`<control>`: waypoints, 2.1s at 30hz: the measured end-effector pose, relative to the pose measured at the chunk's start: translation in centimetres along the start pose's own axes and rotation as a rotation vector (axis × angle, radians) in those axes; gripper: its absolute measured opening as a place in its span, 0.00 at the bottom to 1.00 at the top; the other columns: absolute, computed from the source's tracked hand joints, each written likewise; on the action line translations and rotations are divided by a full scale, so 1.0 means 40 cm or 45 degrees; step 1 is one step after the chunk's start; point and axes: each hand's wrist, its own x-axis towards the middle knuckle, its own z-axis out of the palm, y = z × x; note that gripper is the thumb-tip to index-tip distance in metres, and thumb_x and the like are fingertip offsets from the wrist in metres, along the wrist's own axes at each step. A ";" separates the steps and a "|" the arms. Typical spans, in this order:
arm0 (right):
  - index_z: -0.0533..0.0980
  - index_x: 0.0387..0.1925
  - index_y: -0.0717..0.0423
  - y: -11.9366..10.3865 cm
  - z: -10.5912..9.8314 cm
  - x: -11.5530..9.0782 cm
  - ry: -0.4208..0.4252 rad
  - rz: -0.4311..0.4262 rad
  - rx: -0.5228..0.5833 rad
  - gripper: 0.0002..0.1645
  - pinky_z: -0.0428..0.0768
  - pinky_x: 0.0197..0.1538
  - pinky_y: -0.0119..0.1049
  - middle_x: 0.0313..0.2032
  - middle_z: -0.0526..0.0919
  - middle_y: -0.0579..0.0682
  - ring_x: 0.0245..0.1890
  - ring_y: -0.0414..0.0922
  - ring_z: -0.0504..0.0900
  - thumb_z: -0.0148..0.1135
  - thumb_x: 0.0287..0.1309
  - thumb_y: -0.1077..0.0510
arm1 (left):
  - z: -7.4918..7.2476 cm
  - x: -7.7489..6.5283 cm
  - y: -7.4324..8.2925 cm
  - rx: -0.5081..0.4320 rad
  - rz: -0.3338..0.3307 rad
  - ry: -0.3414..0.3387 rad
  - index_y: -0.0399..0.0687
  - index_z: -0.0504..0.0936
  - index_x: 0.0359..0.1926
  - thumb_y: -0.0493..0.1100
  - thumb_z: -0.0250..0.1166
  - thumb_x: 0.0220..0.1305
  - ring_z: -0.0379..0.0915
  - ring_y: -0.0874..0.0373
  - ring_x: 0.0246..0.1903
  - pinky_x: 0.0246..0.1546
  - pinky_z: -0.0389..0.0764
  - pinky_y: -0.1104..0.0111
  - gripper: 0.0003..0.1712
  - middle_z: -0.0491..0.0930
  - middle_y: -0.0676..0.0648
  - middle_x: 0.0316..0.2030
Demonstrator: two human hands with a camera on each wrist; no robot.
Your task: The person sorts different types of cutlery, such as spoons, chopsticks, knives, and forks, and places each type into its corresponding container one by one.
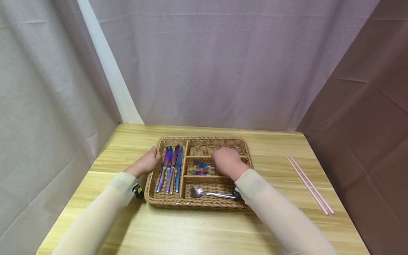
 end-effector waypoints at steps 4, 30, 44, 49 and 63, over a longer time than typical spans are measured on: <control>0.70 0.19 0.46 -0.006 0.018 0.006 -0.025 -0.011 -0.035 0.24 0.68 0.27 0.39 0.21 0.69 0.41 0.23 0.41 0.62 0.65 0.63 0.73 | 0.000 0.005 -0.002 0.021 0.009 0.008 0.28 0.59 0.73 0.48 0.39 0.90 0.77 0.33 0.65 0.67 0.80 0.43 0.28 0.75 0.24 0.63; 0.72 0.19 0.47 -0.016 0.068 0.037 -0.061 -0.013 -0.182 0.24 0.83 0.25 0.45 0.23 0.78 0.45 0.23 0.43 0.73 0.63 0.67 0.73 | -0.003 0.003 -0.004 0.006 0.019 0.008 0.26 0.59 0.72 0.47 0.39 0.90 0.78 0.34 0.63 0.64 0.82 0.44 0.27 0.77 0.26 0.60; 0.74 0.21 0.48 -0.011 0.068 0.036 -0.066 0.011 -0.171 0.21 0.84 0.25 0.44 0.23 0.79 0.45 0.23 0.43 0.77 0.66 0.67 0.70 | -0.002 0.006 -0.007 0.009 0.020 0.008 0.26 0.57 0.74 0.47 0.39 0.90 0.76 0.33 0.66 0.67 0.79 0.43 0.29 0.75 0.23 0.64; 0.74 0.20 0.47 -0.009 0.062 0.025 -0.037 0.012 -0.117 0.21 0.83 0.25 0.43 0.22 0.77 0.44 0.23 0.43 0.76 0.65 0.63 0.71 | 0.002 0.008 -0.012 0.013 0.038 0.023 0.26 0.59 0.72 0.46 0.40 0.89 0.78 0.33 0.63 0.65 0.81 0.43 0.27 0.76 0.24 0.61; 0.70 0.19 0.46 0.006 0.038 -0.007 0.016 0.015 -0.002 0.24 0.67 0.24 0.37 0.20 0.72 0.44 0.22 0.42 0.67 0.67 0.71 0.64 | 0.003 0.009 -0.013 0.012 0.029 0.029 0.27 0.61 0.71 0.47 0.40 0.89 0.79 0.35 0.61 0.64 0.81 0.43 0.26 0.77 0.24 0.60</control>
